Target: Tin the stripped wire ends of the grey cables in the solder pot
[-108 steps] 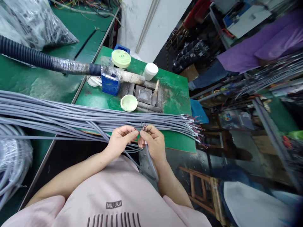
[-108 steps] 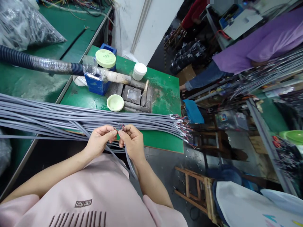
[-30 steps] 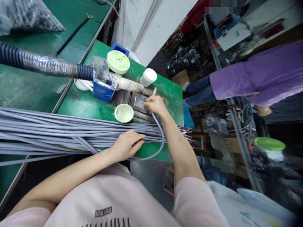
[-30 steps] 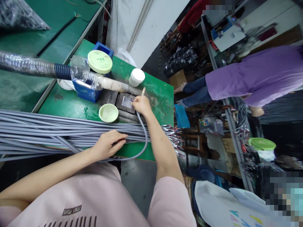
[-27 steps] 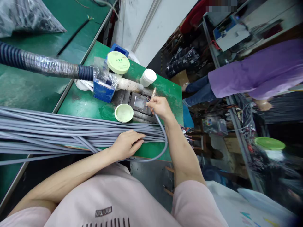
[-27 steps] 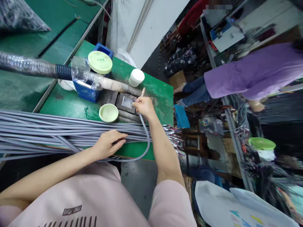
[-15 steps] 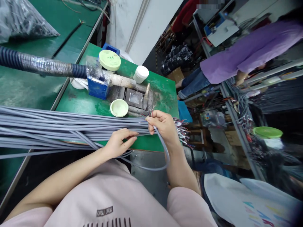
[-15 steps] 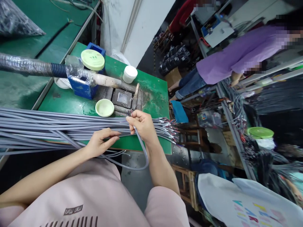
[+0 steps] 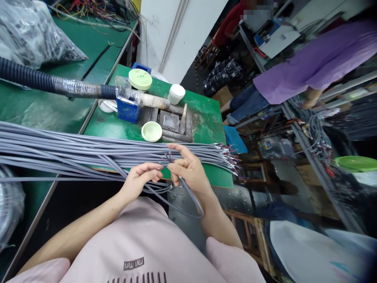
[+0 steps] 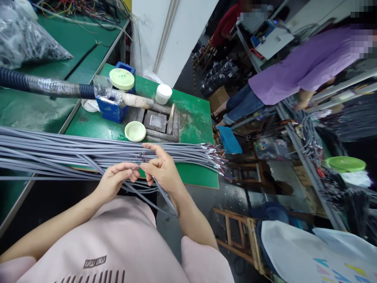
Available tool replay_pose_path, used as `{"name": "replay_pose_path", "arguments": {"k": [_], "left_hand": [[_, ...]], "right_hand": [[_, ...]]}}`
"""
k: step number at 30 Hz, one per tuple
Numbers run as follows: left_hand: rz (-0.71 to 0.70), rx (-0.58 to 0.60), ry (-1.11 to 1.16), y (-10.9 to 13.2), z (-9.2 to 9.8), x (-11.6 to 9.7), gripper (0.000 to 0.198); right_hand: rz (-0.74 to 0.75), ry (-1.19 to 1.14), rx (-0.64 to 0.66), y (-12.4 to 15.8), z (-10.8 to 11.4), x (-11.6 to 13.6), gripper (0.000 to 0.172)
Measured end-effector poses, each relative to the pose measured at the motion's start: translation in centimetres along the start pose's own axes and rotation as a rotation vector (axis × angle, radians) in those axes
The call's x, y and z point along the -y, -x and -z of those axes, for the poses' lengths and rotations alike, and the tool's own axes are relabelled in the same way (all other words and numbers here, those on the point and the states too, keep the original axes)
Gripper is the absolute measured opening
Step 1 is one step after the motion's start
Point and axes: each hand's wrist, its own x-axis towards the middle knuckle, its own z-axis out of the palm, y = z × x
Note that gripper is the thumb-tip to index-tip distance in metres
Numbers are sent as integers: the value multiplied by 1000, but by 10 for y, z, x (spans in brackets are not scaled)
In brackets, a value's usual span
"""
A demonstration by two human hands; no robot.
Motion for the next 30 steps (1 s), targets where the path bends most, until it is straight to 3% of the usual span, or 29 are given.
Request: {"name": "replay_pose_path", "arguments": {"k": [5,14,30], "left_hand": [[-20,12,92,1,0,-9,28],[14,63,118,1,-15,-21,17],[46,-20,191,-1,-16,-24,16]], "right_hand": [[7,31,31,7,-8,-4,60],[18,27,84,10,-14,-10,60],[5,46,115,4,-15,-14,57]]}}
